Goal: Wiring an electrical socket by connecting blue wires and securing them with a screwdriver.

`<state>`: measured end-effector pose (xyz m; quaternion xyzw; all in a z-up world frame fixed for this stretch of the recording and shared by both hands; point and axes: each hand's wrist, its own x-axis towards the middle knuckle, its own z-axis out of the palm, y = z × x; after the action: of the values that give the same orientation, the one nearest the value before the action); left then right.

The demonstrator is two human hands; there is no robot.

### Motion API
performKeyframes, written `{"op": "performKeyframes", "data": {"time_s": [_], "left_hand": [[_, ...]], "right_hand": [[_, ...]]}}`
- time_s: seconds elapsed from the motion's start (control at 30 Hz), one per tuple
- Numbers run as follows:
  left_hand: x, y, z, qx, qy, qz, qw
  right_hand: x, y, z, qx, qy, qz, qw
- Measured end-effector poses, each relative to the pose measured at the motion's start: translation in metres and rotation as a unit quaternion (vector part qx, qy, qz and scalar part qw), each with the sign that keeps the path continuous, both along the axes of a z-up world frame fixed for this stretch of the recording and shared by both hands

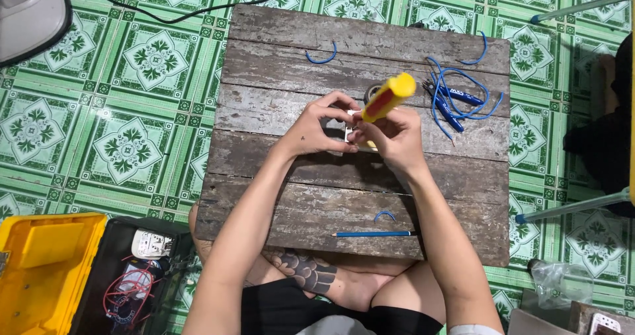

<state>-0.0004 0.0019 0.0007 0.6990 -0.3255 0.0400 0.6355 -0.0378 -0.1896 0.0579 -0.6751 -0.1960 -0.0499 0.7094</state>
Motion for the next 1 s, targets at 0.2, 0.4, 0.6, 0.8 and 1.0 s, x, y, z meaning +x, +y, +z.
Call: {"op": "performKeyframes", "data": {"time_s": [0.2,0.4,0.6,0.8,1.0], "left_hand": [[0.0,-0.002,-0.001,0.003,-0.013,0.002,1.0],[0.005,-0.003,-0.011,-0.004,-0.009,-0.001,1.0],[0.004,-0.001,-0.005,-0.001,-0.009,-0.002,1.0],[-0.001,0.0,0.005,0.006,0.0,0.002,1.0],[-0.002,-0.001,0.008,0.001,0.001,-0.001,1.0]], "right_hand": [[0.002,0.002,0.005,0.016,0.006,-0.01,1.0],[0.01,-0.005,-0.007,0.022,-0.012,-0.017,1.0],[0.003,0.001,0.008,0.008,-0.043,0.001,0.999],[0.005,0.001,-0.006,0.005,-0.054,-0.011,0.998],[-0.001,0.003,-0.001,-0.003,-0.029,-0.019,0.999]]}}
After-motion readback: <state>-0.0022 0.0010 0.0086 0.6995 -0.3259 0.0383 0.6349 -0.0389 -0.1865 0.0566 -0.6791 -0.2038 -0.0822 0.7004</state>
